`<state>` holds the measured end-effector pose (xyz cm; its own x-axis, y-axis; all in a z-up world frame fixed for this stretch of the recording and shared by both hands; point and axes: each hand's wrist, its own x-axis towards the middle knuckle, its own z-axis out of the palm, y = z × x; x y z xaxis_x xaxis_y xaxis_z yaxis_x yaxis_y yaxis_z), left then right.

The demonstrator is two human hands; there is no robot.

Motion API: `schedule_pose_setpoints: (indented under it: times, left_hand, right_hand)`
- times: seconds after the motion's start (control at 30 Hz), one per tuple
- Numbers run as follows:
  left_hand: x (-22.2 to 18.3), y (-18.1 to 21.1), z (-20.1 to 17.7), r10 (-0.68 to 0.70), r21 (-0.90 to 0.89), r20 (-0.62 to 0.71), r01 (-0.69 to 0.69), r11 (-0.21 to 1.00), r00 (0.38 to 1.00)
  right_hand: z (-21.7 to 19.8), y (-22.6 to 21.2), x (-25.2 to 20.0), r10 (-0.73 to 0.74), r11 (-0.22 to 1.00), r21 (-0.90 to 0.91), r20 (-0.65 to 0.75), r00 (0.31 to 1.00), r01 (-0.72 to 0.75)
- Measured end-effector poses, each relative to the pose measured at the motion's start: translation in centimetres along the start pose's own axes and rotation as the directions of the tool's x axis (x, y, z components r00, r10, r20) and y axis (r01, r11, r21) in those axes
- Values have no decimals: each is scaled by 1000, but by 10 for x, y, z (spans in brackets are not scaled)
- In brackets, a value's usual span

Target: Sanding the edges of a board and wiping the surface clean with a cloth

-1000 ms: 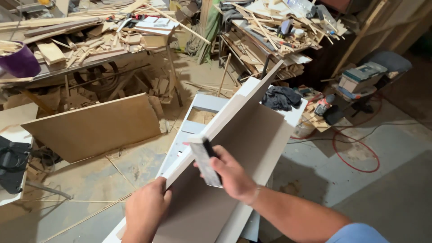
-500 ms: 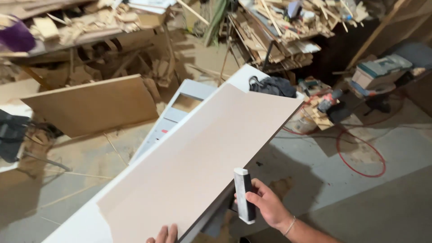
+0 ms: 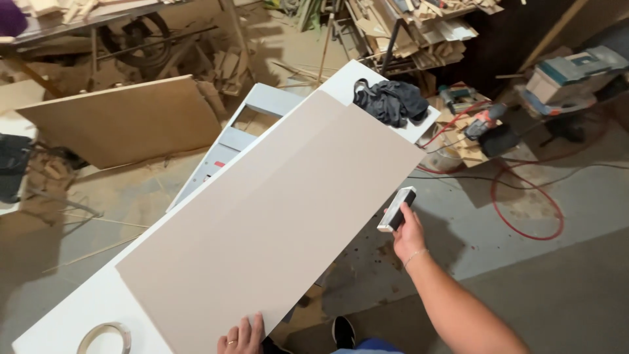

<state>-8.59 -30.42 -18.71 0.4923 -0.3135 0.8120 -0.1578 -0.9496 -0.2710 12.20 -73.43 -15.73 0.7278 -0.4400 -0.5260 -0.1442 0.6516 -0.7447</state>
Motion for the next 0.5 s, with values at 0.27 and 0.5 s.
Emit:
schedule_pose_setpoints:
  times: [0.27, 0.5]
  left_hand:
    - [25, 11, -10, -93, 55, 185, 84, 995, 978]
    - [-32, 5, 0, -97, -7, 576, 124, 992, 812]
  right_hand:
    - [28, 13, 33, 35, 999, 25, 59, 998, -36]
    - [16, 28, 78, 37, 996, -77, 44, 998, -34]
